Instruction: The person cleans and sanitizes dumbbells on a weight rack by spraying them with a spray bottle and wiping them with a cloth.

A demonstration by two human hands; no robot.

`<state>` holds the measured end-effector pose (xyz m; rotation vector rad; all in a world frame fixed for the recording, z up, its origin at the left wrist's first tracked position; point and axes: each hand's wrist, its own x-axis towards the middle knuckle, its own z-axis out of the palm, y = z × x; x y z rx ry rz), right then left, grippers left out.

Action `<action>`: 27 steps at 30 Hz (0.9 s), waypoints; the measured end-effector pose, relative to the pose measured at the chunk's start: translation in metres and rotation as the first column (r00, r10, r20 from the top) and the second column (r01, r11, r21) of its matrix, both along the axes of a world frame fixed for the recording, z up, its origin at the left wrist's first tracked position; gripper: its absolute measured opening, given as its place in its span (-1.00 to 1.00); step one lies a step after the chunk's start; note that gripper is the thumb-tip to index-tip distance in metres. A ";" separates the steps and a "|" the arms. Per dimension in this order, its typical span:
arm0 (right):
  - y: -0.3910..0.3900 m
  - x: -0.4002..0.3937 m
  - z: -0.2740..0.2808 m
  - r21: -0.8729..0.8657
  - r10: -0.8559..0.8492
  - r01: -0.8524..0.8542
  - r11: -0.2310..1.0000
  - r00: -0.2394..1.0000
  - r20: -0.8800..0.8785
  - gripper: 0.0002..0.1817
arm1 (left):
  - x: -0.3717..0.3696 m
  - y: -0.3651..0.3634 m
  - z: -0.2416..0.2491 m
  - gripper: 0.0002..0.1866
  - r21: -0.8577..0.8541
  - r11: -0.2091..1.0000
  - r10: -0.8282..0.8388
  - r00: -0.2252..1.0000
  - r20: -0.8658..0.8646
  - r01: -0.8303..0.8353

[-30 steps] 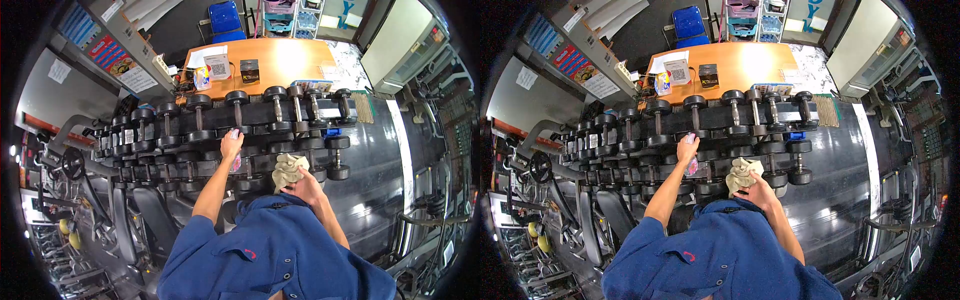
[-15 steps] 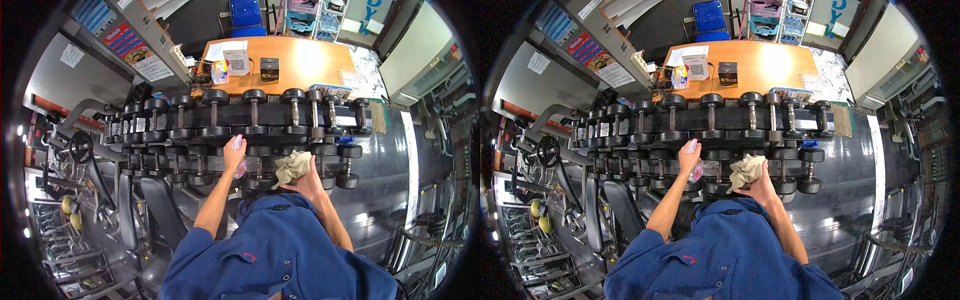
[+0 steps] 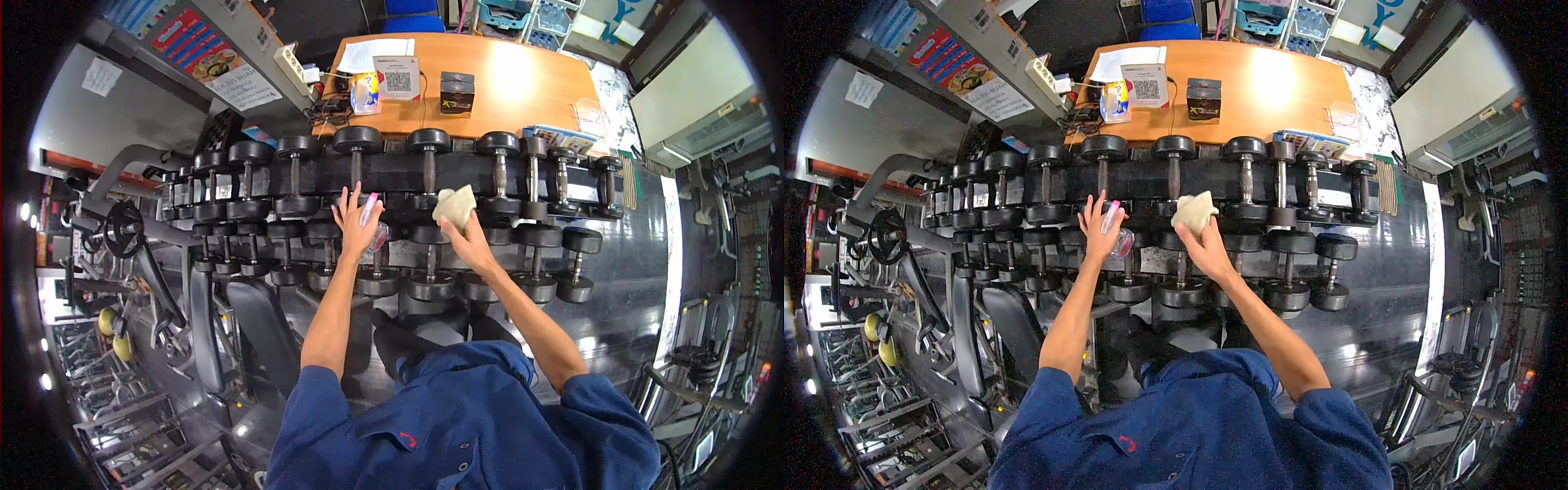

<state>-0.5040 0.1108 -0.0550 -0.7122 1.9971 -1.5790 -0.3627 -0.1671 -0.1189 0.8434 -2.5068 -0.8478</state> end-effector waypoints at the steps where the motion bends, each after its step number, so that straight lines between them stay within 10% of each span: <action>1: -0.010 -0.003 -0.008 0.035 0.034 -0.025 0.999 0.962 -0.271 -0.41 | 0.001 -0.005 -0.006 -0.48 -0.026 0.999 -0.037 0.999 0.010 0.037; 5: -0.042 -0.011 -0.001 0.082 0.138 -0.112 0.990 0.842 -0.521 -0.52 | 0.004 -0.012 -0.008 -0.52 0.002 0.995 -0.100 0.992 0.074 0.101; 17: -0.092 -0.027 -0.078 0.482 0.344 0.028 0.876 0.665 -0.663 -0.04 | -0.007 -0.010 -0.006 -0.69 -0.136 0.987 -0.071 0.992 0.108 0.086; 23: -0.135 -0.011 -0.081 0.440 0.392 0.032 0.898 0.400 -0.829 -0.66 | -0.004 -0.011 -0.010 -0.69 -0.126 0.988 -0.082 0.992 0.098 0.094; 27: -0.162 -0.005 -0.089 0.609 0.542 0.071 0.790 0.386 -0.747 -0.70 | -0.002 -0.013 -0.011 -0.69 -0.114 0.987 -0.101 0.991 0.093 0.111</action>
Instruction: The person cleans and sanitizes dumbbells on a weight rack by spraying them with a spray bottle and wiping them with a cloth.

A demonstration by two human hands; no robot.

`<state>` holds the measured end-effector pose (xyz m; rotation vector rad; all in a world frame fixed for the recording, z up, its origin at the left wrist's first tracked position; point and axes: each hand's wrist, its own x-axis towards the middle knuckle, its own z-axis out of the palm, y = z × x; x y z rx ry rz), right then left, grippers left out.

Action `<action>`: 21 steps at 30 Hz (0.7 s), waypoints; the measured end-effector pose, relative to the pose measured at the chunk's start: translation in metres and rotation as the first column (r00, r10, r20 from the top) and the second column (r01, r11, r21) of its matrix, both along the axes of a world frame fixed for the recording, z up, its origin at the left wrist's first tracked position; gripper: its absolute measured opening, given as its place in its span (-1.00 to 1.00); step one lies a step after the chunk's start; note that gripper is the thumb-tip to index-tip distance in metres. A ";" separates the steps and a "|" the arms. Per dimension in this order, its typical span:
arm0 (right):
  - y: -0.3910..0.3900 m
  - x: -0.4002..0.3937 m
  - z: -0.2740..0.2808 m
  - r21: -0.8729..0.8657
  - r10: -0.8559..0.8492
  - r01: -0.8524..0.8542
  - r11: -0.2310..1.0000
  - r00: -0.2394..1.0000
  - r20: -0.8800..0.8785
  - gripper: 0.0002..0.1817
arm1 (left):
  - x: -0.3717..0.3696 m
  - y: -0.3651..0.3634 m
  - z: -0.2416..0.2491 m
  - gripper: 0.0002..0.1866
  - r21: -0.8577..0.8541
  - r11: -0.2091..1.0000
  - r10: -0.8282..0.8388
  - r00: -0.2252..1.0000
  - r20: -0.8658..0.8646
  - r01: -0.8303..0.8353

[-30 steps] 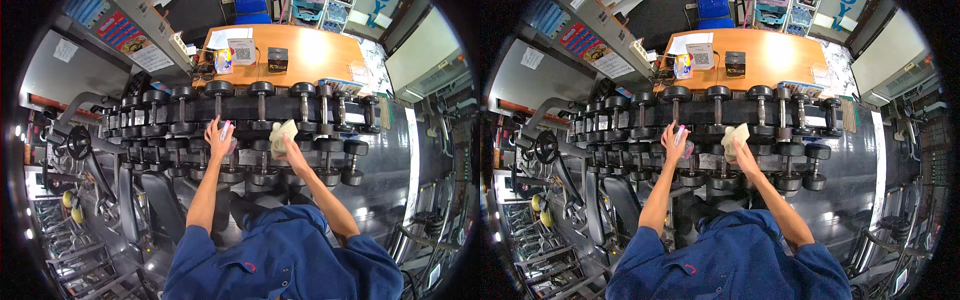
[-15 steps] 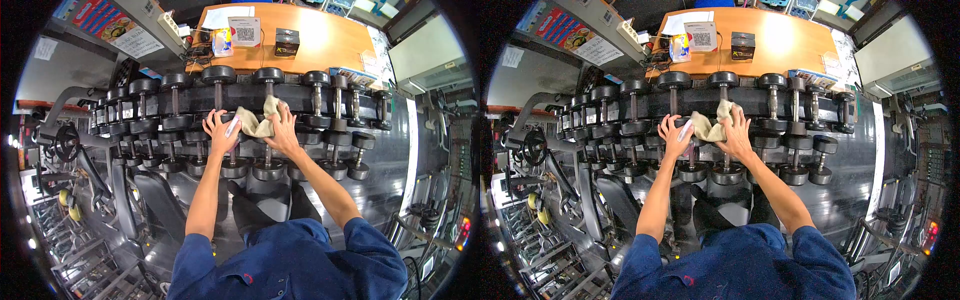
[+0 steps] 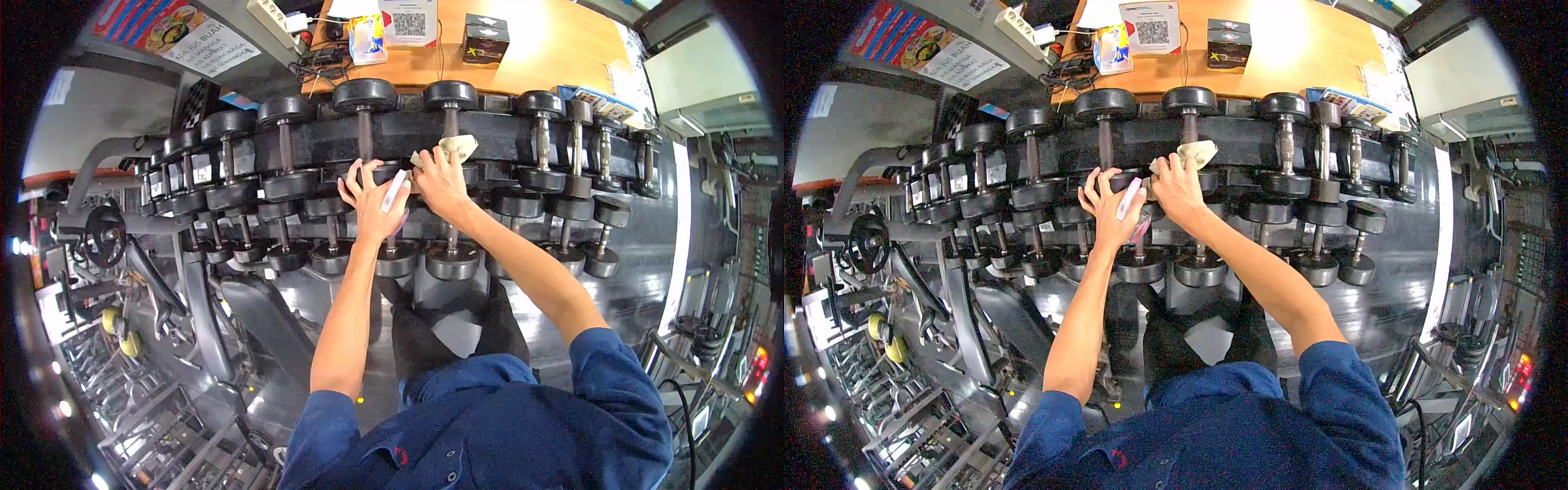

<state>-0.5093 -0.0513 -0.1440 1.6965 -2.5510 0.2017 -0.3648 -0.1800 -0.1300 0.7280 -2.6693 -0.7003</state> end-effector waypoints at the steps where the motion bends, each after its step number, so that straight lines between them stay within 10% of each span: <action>1: -0.003 -0.002 0.001 0.060 -0.010 0.009 0.998 1.000 0.020 -0.70 | 0.000 -0.001 -0.001 -0.69 -0.009 1.000 -0.005 1.000 0.011 0.005; 11: 0.097 -0.019 -0.004 -0.434 -0.117 0.246 0.867 0.946 0.303 -0.31 | -0.002 0.001 -0.003 -0.71 -0.065 0.998 0.021 0.999 0.042 -0.018; 15: 0.092 0.006 -0.041 -0.419 -0.196 0.669 0.614 0.643 0.740 -0.29 | -0.003 0.001 -0.001 -0.70 -0.062 0.998 0.009 0.999 0.051 -0.006; 18: 0.075 0.008 -0.058 -0.500 -0.139 0.688 0.526 0.649 0.748 -0.39 | -0.004 0.002 0.002 -0.72 -0.067 0.998 0.010 0.997 0.078 -0.005; 21: 0.060 0.001 -0.081 -0.314 -0.086 0.906 0.284 0.351 0.933 -0.50 | -0.004 0.003 0.004 -0.71 -0.029 0.999 0.016 0.997 0.076 -0.014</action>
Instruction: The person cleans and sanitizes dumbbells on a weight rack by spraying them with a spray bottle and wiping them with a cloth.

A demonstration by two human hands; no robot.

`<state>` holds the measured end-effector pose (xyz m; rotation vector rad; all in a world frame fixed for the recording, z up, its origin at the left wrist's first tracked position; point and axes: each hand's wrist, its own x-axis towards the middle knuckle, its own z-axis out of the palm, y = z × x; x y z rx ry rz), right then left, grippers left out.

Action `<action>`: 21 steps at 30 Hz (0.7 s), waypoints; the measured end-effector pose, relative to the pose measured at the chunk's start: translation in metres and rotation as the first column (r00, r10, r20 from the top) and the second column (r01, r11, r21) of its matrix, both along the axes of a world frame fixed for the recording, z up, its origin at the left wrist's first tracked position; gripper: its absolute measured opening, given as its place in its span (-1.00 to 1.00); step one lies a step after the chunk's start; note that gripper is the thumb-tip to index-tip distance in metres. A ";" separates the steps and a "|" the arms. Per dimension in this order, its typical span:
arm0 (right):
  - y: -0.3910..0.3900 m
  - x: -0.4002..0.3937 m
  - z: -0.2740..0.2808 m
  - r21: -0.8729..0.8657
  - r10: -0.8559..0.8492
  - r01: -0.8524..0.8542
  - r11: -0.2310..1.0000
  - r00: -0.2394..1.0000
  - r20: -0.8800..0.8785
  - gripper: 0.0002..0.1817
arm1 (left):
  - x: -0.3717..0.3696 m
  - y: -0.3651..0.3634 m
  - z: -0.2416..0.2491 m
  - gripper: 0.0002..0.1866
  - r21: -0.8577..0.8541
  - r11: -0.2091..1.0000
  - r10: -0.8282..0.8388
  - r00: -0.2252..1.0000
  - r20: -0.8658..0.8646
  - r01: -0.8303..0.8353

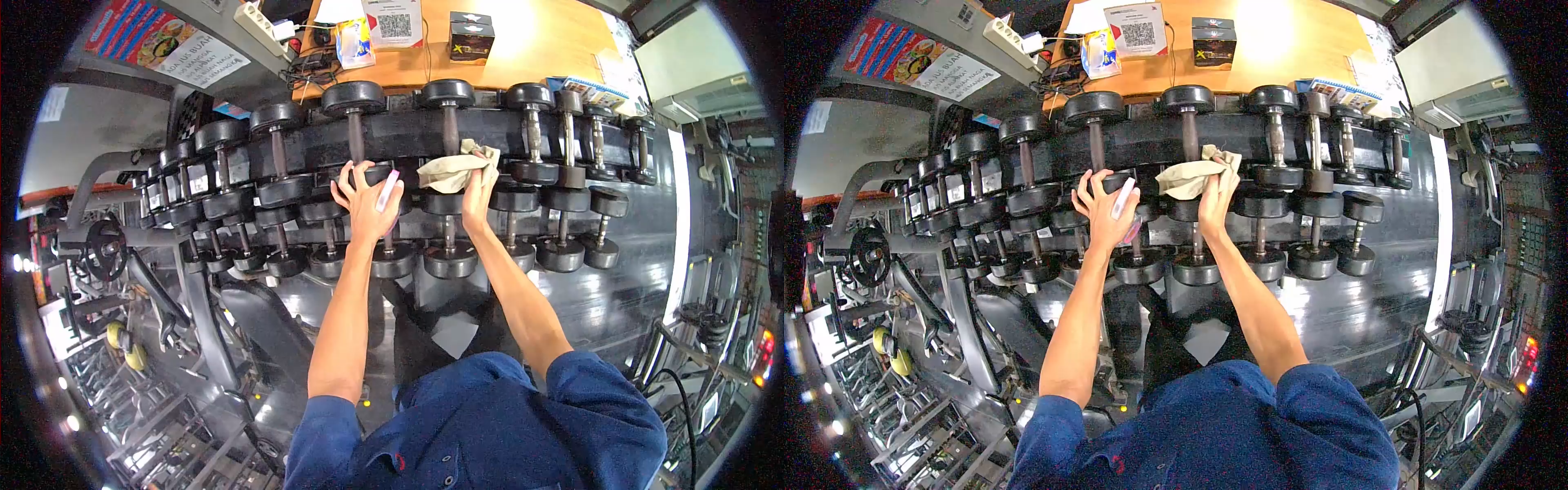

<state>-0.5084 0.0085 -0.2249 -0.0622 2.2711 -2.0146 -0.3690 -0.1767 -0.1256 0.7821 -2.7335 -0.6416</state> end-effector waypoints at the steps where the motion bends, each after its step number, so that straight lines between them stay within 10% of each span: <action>1: -0.002 -0.004 -0.006 -0.053 -0.050 0.053 0.997 0.997 0.060 -0.50 | 0.000 0.000 0.001 -0.70 0.007 1.000 0.003 1.000 0.000 -0.003; 3: -0.001 -0.016 -0.015 -0.389 0.008 0.088 0.917 0.971 0.241 -0.49 | 0.001 -0.002 0.001 -0.70 0.001 1.000 -0.005 1.000 0.006 0.005; 8: 0.013 -0.032 -0.012 -0.228 0.085 -0.009 0.974 0.942 0.326 -0.53 | 0.001 -0.002 0.002 -0.69 0.009 1.000 -0.009 1.000 0.012 0.009; 12: -0.007 0.006 0.058 0.375 0.064 -0.014 0.927 0.991 -0.121 -0.51 | 0.002 -0.003 0.002 -0.68 0.017 1.000 -0.009 1.000 0.008 0.009; 13: -0.004 0.010 0.056 0.439 0.293 -0.070 0.896 0.835 -0.466 -0.51 | 0.002 -0.003 0.003 -0.68 0.014 1.000 -0.006 1.000 -0.004 0.006; 17: -0.018 0.028 0.102 -0.060 0.196 -0.212 0.975 0.960 -0.201 -0.61 | 0.001 -0.004 0.003 -0.71 0.010 1.000 -0.008 0.999 -0.041 0.008; 21: -0.037 -0.022 0.155 -0.203 0.123 -0.152 0.967 0.981 -0.150 -0.63 | 0.001 -0.003 0.000 -0.74 0.006 1.000 -0.010 0.999 -0.043 0.010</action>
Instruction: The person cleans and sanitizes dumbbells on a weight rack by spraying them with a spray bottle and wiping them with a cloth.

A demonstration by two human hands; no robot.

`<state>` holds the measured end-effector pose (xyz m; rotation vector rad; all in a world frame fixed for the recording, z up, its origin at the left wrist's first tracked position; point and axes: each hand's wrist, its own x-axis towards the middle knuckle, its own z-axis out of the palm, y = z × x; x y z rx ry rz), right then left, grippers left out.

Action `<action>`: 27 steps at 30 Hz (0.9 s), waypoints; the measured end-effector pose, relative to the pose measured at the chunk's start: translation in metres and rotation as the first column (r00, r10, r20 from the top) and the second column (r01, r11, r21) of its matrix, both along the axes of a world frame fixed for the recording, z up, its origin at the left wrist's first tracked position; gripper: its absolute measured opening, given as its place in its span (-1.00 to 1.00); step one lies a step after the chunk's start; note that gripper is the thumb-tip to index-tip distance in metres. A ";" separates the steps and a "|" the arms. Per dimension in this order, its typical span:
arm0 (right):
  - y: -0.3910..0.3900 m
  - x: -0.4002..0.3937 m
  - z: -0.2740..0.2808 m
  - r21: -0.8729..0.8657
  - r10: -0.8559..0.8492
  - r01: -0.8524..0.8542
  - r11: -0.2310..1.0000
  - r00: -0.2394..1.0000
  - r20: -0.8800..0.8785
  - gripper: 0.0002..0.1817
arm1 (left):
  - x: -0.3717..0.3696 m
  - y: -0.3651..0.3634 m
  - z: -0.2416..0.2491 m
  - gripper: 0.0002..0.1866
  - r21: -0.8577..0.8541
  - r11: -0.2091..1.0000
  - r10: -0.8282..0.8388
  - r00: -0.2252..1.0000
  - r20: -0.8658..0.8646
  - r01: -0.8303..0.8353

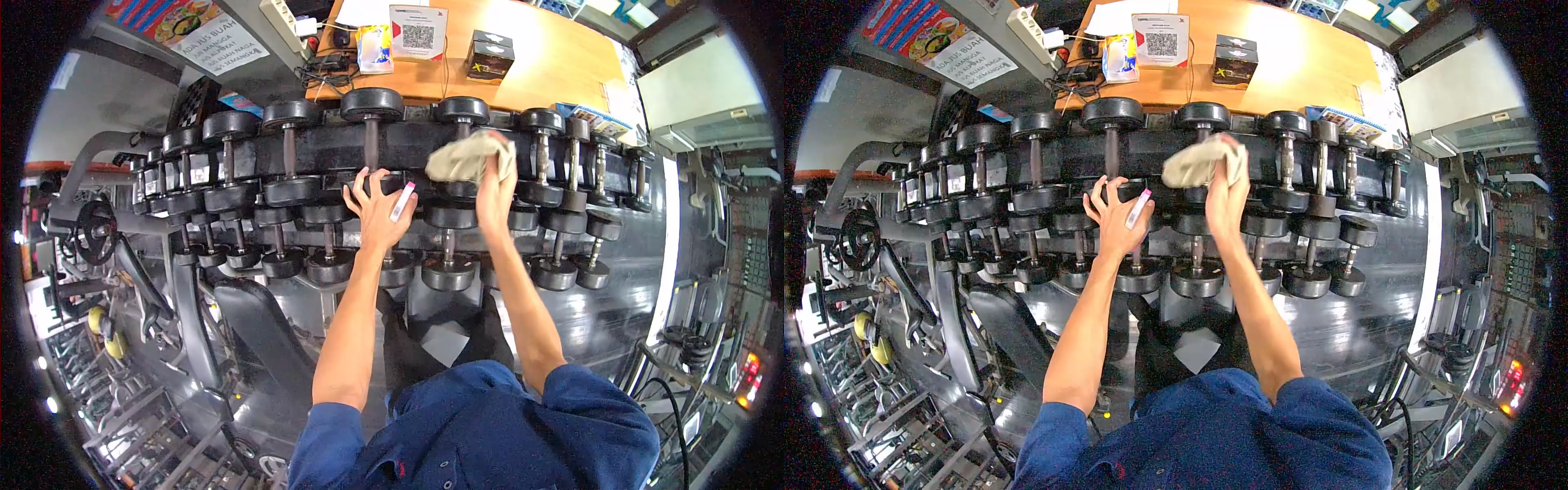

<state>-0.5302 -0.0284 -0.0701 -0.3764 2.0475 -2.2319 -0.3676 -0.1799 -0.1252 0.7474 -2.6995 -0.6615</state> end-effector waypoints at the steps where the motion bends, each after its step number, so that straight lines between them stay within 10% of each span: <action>1: -0.005 -0.015 0.013 0.060 -0.026 0.032 0.998 0.994 -0.103 -0.61 | 0.001 0.000 0.002 -0.72 0.007 1.000 -0.003 1.000 0.022 0.002; 6: -0.040 -0.089 0.005 0.409 0.058 0.224 0.885 0.816 -0.575 -0.29 | 0.001 -0.001 0.005 -0.69 0.022 1.000 -0.003 0.999 0.038 0.002; 9: -0.056 -0.114 -0.035 0.736 0.397 0.179 0.652 0.747 -0.533 -0.25 | 0.000 -0.001 0.005 -0.68 0.027 1.000 -0.009 1.000 0.028 0.008; 27: -0.114 -0.123 -0.043 0.788 0.940 0.607 0.108 0.196 -0.279 -0.69 | -0.007 0.005 0.012 -0.73 -0.056 0.998 -0.010 0.991 0.133 0.018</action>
